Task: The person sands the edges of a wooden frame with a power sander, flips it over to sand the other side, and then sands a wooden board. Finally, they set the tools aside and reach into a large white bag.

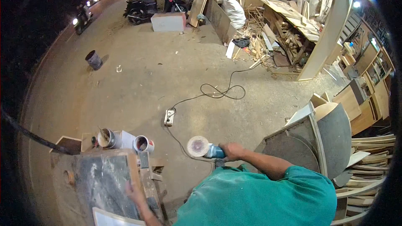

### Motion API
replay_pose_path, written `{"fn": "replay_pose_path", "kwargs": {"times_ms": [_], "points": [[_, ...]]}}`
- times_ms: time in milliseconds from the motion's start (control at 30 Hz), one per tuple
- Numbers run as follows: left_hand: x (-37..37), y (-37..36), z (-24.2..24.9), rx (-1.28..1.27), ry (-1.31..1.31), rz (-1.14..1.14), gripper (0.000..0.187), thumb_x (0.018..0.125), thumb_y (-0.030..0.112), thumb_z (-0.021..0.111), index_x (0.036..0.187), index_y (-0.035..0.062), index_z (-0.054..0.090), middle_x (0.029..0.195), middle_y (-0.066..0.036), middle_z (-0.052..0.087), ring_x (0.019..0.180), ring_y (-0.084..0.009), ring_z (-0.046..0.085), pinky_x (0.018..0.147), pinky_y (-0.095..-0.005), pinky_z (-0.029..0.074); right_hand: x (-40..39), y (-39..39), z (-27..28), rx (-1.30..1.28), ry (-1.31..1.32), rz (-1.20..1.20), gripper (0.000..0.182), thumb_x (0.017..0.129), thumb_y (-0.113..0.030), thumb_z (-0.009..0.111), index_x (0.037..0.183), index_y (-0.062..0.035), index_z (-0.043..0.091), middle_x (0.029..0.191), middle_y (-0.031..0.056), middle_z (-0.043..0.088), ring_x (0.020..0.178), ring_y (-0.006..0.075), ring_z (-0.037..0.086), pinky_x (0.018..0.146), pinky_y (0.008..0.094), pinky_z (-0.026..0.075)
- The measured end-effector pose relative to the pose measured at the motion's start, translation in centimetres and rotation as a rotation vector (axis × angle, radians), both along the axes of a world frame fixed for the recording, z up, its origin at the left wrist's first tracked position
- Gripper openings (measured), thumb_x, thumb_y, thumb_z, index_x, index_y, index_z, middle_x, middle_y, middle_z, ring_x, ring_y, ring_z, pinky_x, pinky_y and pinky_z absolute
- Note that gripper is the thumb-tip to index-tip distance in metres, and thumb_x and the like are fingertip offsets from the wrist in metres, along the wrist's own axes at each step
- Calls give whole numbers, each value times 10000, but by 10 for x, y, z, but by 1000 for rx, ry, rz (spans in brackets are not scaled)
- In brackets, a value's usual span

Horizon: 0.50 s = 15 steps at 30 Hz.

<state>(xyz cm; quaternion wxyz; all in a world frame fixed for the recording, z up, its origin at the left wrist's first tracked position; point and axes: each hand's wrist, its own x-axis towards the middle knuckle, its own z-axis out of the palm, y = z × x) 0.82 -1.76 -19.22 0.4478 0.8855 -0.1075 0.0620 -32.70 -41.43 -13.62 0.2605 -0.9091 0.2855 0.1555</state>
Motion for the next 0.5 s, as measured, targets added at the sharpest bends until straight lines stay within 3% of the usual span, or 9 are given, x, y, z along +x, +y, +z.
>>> {"fn": "replay_pose_path", "kwargs": {"times_ms": [67,100,133,167,200,233,267,367,500], "points": [[-43,-95,25,-120,333,-416,305,920,241,508,1103,2,561,1041,-89,578,986,-181,541,887,-316,416,9,-14,-6,52,-184,55,478,630,-259,699,1021,-69,499,877,200,628,816,386,614,702,484,483],[-65,-131,34,-97,583,-443,348,924,287,494,1121,8,561,1059,-81,582,973,-178,548,861,-298,426,12,-21,-2,62,-189,78,478,630,-259,699,1021,-69,499,877,200,628,816,386,614,702,484,483],[-71,-149,-7,-93,788,-490,352,919,294,490,1131,24,567,1091,-72,591,985,-182,559,866,-302,434,19,-27,6,45,-197,79,498,624,-259,703,1036,-69,498,869,205,626,815,390,611,708,486,481],[-92,-170,14,-315,1045,-668,359,904,264,511,1184,43,540,1145,-73,580,1006,-187,567,874,-317,443,32,-29,13,38,-203,101,518,618,-260,707,1050,-69,496,860,210,623,814,394,609,714,487,478],[-108,-187,25,-210,1104,-816,414,878,241,548,1241,50,493,1186,-80,558,1045,-190,560,882,-330,452,39,-32,17,53,-237,98,585,612,-273,718,1109,-67,488,871,214,617,830,405,596,723,487,472],[-118,-192,-14,-357,1111,-998,456,878,212,566,1284,48,441,1207,-87,540,1071,-184,545,885,-322,455,45,-35,21,77,-268,110,652,607,-287,729,1167,-65,480,882,219,611,845,417,582,732,487,465],[-132,-210,26,-335,1007,-1130,444,887,210,579,1274,44,439,1186,-74,543,1084,-178,530,916,-332,439,55,-35,32,99,-324,125,675,600,-280,737,1180,-59,474,887,222,613,848,418,584,728,483,468],[-135,-247,96,-250,1167,-924,497,861,332,637,1220,36,462,1107,-63,550,1035,-167,538,885,-309,449,96,-39,58,188,-360,221,698,586,-272,762,1178,-46,471,904,226,615,857,419,589,720,475,474],[-99,-258,84,-499,1306,-682,541,814,434,663,1173,69,489,1051,-49,567,985,-174,561,811,-310,482,161,-23,93,191,-358,194,636,601,-280,783,1108,-37,486,946,225,615,889,411,588,734,453,475]]}}
